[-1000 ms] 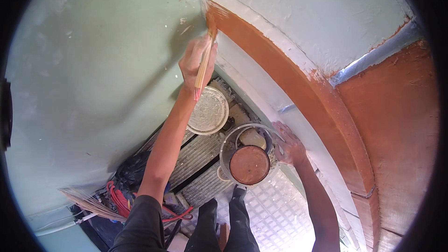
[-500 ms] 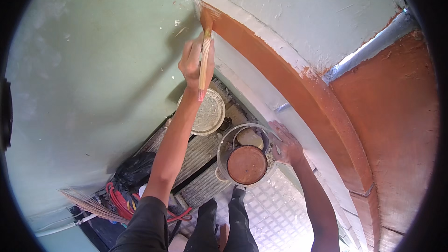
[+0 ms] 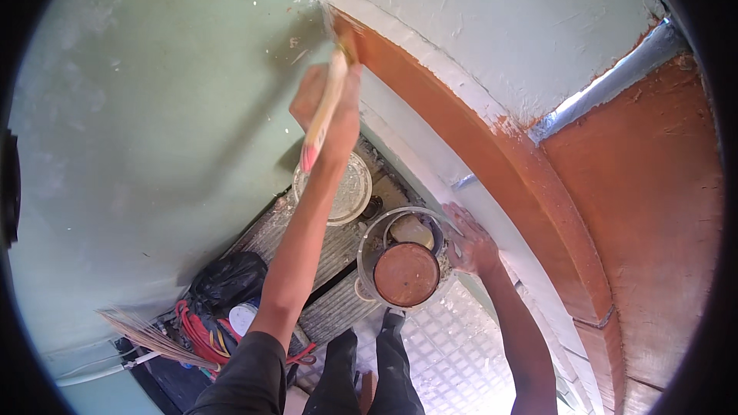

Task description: The person is painting a house wall and beam using a brush and orange paint.

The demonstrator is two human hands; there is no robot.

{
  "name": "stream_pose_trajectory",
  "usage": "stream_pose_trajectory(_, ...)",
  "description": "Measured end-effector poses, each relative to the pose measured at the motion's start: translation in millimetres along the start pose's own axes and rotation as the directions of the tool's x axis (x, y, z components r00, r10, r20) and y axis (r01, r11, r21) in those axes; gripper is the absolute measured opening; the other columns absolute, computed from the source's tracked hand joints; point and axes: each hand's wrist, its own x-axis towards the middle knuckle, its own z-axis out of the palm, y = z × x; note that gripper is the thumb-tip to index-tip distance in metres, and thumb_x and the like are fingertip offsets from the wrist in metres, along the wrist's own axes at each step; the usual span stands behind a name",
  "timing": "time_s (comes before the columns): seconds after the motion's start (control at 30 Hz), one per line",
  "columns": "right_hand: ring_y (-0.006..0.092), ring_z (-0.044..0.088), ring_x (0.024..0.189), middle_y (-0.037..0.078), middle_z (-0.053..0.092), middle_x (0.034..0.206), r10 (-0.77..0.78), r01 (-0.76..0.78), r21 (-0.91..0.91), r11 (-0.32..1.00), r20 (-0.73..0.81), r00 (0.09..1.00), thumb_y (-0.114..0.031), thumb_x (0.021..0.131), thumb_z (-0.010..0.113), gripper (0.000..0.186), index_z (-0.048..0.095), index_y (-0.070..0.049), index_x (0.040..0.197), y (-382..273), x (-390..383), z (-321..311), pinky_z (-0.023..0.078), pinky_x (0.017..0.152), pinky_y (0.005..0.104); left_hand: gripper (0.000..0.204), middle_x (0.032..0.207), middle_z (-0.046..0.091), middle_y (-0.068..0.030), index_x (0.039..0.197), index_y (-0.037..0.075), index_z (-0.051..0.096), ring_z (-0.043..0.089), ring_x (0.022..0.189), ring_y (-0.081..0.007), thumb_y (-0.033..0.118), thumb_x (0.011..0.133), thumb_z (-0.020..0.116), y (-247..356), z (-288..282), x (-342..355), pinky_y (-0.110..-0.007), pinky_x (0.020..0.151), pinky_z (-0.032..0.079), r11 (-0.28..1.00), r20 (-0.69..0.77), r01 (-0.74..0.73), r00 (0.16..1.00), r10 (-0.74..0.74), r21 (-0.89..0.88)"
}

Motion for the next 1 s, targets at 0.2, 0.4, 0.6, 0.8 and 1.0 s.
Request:
stream_pose_trajectory(0.2,0.0311,0.046,0.141,0.013,0.050,0.150,0.031,-0.031,-0.006,1.000,0.012,0.999,-0.003,0.076,0.062,0.041,0.071,-0.005,0.116,4,-7,-9,0.040,0.116,0.0444,0.009,0.082,0.069,-0.0101,0.090,0.005,0.075,0.068,0.073,-0.0265,0.007,0.082,0.078,54,-20,-18,-0.039,0.066,0.055,0.934,0.346,0.024,0.932,0.108,-0.356)
stream_pose_trajectory(0.4,0.0315,0.047,0.140,0.013,0.051,0.149,-0.001,0.001,0.007,1.000,-0.004,1.000,-0.004,0.075,0.062,0.040,0.072,-0.004,0.114,-1,4,-4,0.040,0.116,0.0446,0.011,0.077,0.062,-0.0107,0.084,-0.001,0.065,0.060,0.067,-0.0236,0.004,0.085,0.075,-21,-17,48,-0.035,0.062,0.048,0.985,0.051,0.132,0.991,-0.127,-0.115)
stream_pose_trajectory(0.6,0.0315,0.048,0.139,0.014,0.052,0.149,0.011,-0.011,-0.014,1.000,-0.005,1.000,-0.004,0.075,0.062,0.039,0.072,-0.004,0.112,1,2,-4,0.040,0.115,0.0443,0.006,0.082,0.063,-0.0121,0.089,-0.002,0.068,0.062,0.070,-0.0248,0.000,0.085,0.072,2,6,40,-0.035,0.063,0.050,0.992,-0.111,-0.023,0.993,0.037,0.126)
stream_pose_trajectory(0.8,0.0312,0.048,0.140,0.013,0.051,0.150,0.008,-0.008,-0.031,0.999,-0.003,1.000,-0.004,0.075,0.063,0.037,0.073,-0.004,0.112,7,-4,-6,0.040,0.115,0.0435,0.018,0.086,0.068,-0.0120,0.102,0.001,0.075,0.067,0.072,-0.0246,0.000,0.083,0.073,42,0,-11,-0.034,0.068,0.056,0.987,0.128,0.086,0.989,-0.068,-0.139)
stream_pose_trajectory(1.0,0.0337,0.047,0.140,0.016,0.051,0.149,-0.003,0.003,0.003,1.000,0.017,1.000,-0.005,0.074,0.063,0.040,0.073,-0.003,0.113,2,1,-6,0.039,0.116,0.0449,0.011,0.082,0.065,-0.0119,0.091,-0.002,0.072,0.066,0.071,-0.0231,0.003,0.083,0.076,7,-17,30,-0.033,0.064,0.053,0.973,0.058,0.025,0.998,-0.012,-0.230)
